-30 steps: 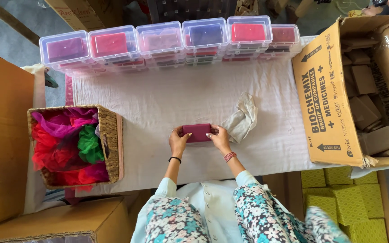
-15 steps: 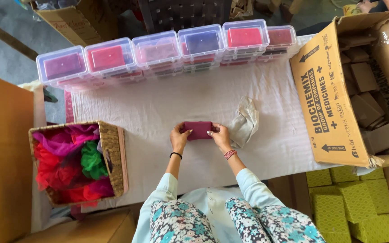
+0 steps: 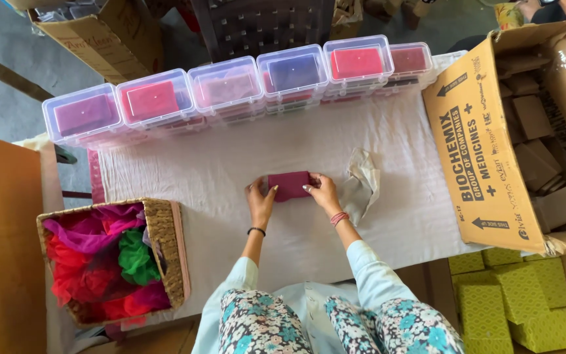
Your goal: The person wipes a small brown rectangular box with a white cloth, then wraps the box in a square of pink organza fabric, folding the fabric over the box and tucking the sides. The wrapped box is set on the table and a clear plastic container is wiped with the cloth.
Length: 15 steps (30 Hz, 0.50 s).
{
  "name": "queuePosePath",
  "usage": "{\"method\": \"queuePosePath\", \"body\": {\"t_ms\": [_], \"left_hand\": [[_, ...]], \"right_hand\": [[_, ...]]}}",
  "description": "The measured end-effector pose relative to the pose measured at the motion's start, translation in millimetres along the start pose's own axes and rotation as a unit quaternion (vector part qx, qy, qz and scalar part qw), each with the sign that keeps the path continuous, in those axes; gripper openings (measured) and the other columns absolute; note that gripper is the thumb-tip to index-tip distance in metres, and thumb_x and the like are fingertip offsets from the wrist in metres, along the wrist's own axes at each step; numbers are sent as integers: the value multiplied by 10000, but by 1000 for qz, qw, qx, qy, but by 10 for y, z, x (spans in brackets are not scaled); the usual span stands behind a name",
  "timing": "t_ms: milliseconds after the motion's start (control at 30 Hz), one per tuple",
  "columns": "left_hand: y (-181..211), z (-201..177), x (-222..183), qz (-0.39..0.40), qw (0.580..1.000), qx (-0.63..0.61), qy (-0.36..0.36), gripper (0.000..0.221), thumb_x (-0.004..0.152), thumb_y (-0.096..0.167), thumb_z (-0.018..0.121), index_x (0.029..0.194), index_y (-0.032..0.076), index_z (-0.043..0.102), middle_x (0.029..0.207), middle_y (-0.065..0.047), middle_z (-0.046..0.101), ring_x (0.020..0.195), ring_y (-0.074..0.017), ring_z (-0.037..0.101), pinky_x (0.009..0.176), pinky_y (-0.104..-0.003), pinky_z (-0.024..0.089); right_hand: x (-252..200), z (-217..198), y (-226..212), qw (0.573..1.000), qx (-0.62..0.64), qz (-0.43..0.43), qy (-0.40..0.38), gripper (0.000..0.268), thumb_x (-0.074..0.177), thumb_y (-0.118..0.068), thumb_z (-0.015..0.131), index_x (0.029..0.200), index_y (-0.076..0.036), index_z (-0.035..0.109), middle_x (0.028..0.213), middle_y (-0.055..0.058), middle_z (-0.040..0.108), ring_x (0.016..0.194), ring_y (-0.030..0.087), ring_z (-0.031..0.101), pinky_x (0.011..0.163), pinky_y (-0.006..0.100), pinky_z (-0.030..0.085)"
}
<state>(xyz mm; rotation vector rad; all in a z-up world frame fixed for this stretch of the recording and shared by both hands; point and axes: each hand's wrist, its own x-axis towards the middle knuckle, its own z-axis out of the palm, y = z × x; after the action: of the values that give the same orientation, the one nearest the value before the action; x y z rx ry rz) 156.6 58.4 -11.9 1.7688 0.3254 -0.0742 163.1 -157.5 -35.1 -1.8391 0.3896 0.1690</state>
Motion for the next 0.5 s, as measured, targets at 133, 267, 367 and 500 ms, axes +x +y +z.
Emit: {"method": "queuePosePath", "body": {"t_ms": [133,267,367,500], "left_hand": [[-687,129,-204,-129,969,-169,122,566,906,200,740,1382,1,506,1281,-159,563,1104,-274,625,883,-395,541],[-834,225,-523,-297,833,-464,46,489,949,263,583,1371,30,498,1282,-166,615,1200,-302,616,979,-448,557],[-1103,441,-442,-290,814,-501,40,489,979,269,579,1355,-40,529,1298,-166,626,1219,-304,610,1019,-439,515],[-1093,480,-251,-302,773,-556,55,503,946,290,562,1344,-18,538,1291,-170,634,1215,-311,618,1034,-423,501]], "right_hand": [[-144,14,-173,983,-128,-121,59,586,815,-141,843,1343,-40,609,1197,140,661,1029,239,662,898,356,573],[-323,56,-748,919,-276,-275,50,845,692,-221,932,1414,-81,517,1317,180,520,1218,390,493,1004,515,480],[-362,88,-1118,910,-350,-214,-56,954,596,-213,958,1434,-199,502,1379,182,457,1218,437,442,987,529,464],[-273,133,-884,890,-407,-181,-99,938,589,-116,919,1424,-324,545,1390,123,482,1196,430,465,978,491,499]]}}
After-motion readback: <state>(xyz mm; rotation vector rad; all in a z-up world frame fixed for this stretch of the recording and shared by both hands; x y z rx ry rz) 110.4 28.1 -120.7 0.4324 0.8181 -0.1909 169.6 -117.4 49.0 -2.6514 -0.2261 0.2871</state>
